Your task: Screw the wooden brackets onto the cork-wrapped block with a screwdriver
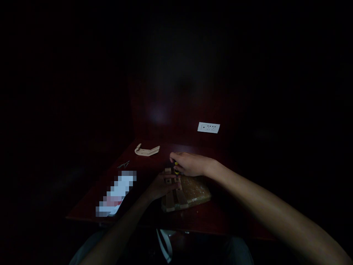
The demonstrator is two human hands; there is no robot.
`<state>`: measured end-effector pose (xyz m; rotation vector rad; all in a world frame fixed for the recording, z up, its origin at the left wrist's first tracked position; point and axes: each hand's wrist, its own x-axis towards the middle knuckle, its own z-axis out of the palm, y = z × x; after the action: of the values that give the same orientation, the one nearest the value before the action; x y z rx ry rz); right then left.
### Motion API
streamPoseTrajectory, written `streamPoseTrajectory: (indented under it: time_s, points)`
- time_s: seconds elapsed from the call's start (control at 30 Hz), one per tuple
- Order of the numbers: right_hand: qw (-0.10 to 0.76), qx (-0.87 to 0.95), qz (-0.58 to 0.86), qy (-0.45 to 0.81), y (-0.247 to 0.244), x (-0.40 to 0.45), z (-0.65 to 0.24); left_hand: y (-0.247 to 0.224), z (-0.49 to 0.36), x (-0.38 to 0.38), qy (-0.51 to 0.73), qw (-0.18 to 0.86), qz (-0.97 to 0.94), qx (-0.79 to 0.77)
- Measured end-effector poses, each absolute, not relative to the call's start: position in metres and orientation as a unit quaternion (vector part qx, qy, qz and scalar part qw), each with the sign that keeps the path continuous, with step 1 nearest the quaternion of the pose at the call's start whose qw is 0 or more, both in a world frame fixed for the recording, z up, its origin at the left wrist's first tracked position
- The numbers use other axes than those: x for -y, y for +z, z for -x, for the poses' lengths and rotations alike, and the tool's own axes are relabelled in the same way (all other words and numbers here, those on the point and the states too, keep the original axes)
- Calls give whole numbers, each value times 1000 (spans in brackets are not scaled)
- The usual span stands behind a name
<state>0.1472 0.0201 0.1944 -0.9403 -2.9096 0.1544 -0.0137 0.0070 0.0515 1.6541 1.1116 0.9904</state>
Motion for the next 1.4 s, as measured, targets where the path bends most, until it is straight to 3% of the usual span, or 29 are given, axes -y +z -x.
streamPoseTrajectory:
  time_s: [0.6,1.1,1.4]
  points:
    - [39,942,333,21,191,-19,-151,56,15,-5,371,436,-669,-474]
    - [147,953,262,48,180,-17,-151,59,14,-4,363,435,-668,-483]
    - [160,950,263,48,178,-18,-160,51,15,-7,381,427,-673,-469]
